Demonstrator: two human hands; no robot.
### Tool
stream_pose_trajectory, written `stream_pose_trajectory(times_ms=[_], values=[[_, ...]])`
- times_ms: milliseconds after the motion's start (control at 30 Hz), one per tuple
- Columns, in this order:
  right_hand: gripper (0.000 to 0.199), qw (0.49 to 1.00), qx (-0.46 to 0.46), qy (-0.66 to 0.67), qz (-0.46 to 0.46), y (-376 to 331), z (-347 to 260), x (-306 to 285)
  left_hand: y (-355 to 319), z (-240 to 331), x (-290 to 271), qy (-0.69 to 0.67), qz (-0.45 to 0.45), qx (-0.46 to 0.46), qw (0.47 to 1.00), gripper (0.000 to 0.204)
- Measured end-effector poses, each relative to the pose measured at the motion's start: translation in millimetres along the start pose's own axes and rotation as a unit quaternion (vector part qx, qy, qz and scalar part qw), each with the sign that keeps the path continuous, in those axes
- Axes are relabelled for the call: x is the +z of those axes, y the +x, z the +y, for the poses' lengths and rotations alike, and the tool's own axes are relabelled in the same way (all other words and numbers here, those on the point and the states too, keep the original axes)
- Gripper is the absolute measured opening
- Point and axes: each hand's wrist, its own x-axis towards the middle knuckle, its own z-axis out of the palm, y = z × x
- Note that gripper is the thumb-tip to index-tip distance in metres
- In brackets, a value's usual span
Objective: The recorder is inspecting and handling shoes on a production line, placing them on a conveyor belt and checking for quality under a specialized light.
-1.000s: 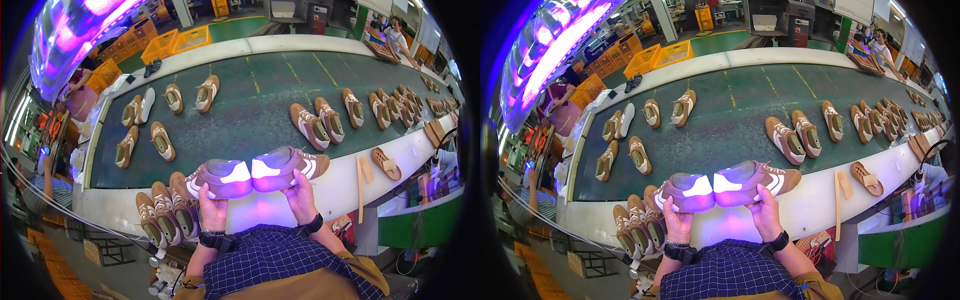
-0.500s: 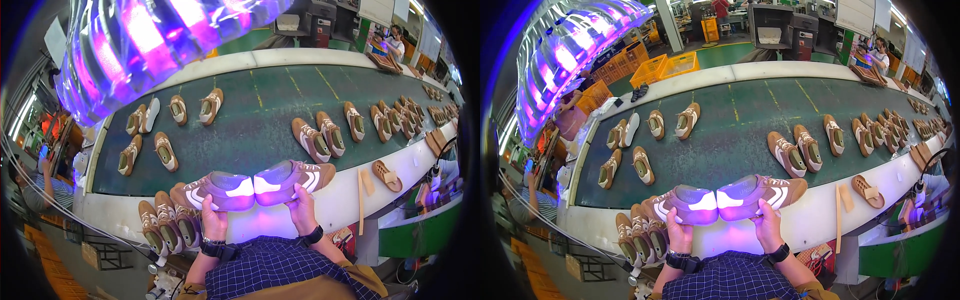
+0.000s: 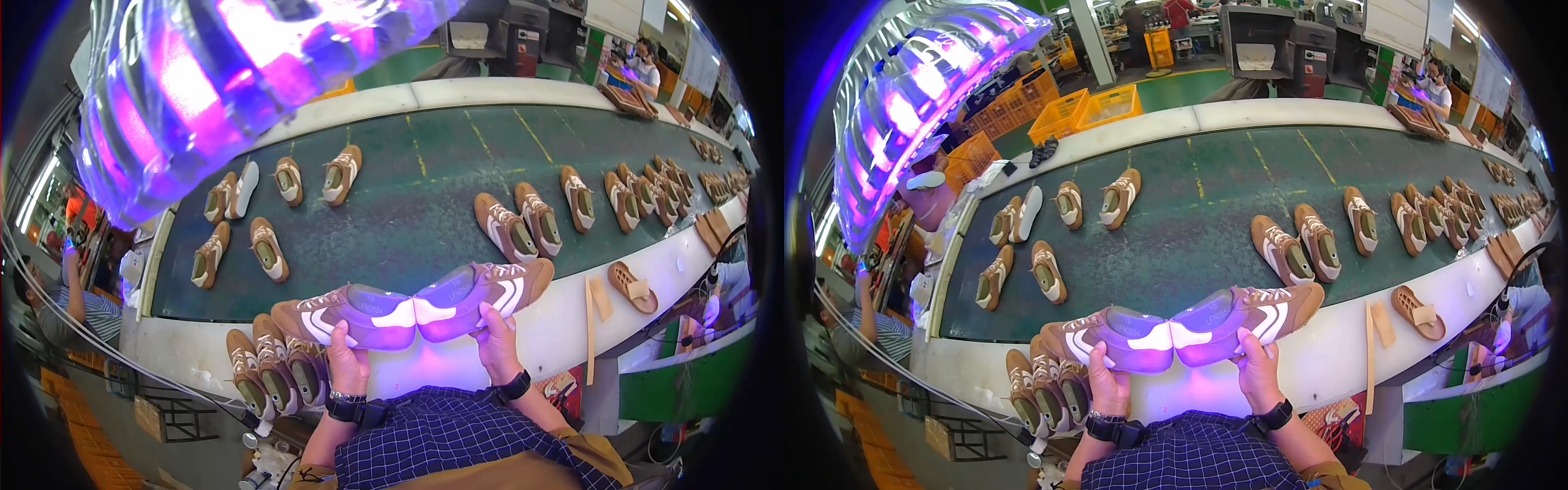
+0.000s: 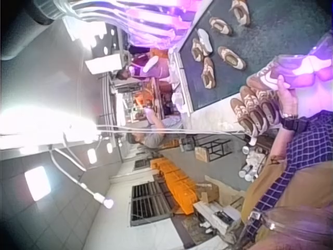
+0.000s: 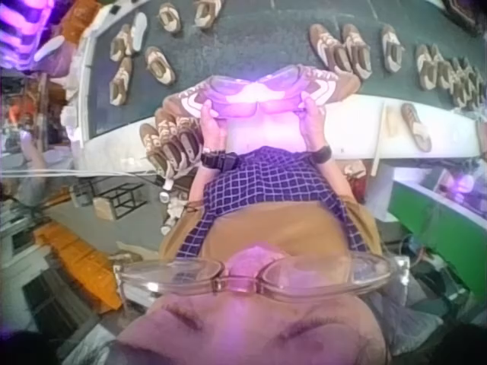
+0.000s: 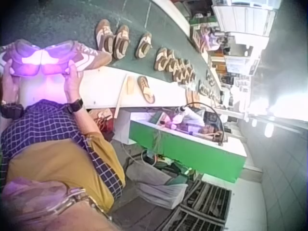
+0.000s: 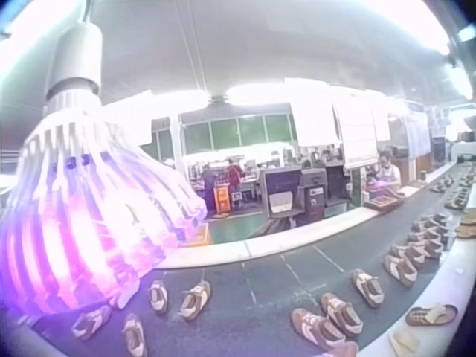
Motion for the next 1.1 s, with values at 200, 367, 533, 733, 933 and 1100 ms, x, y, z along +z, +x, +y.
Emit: stream_pose_trajectory(times_ms=[200,367,533,733,933,1100], values=[[0.016,0.999,0.003,-0.002,0.034,0,0,0,4,-4,-2,0.015,0.003,0.003,1.000,0.034],[0.013,0.999,0.014,-0.013,0.027,3,0,-5,3,-5,-1,0.015,0.003,-0.004,1.000,0.035],[0.017,0.999,0.025,-0.005,0.033,4,0,-10,4,-8,-1,0.016,0.011,-0.025,0.999,0.036],[0.031,0.996,0.083,0.039,0.011,1,-9,-19,11,-8,-2,-0.014,-0.032,-0.109,0.993,0.040],[0.037,0.987,0.122,0.109,-0.003,-1,-10,-43,101,19,8,-0.066,-0.294,-0.195,0.933,0.057],[0.040,0.982,0.166,0.083,0.036,-7,-10,-78,165,35,-6,-0.127,-0.101,-0.097,0.982,0.075]])
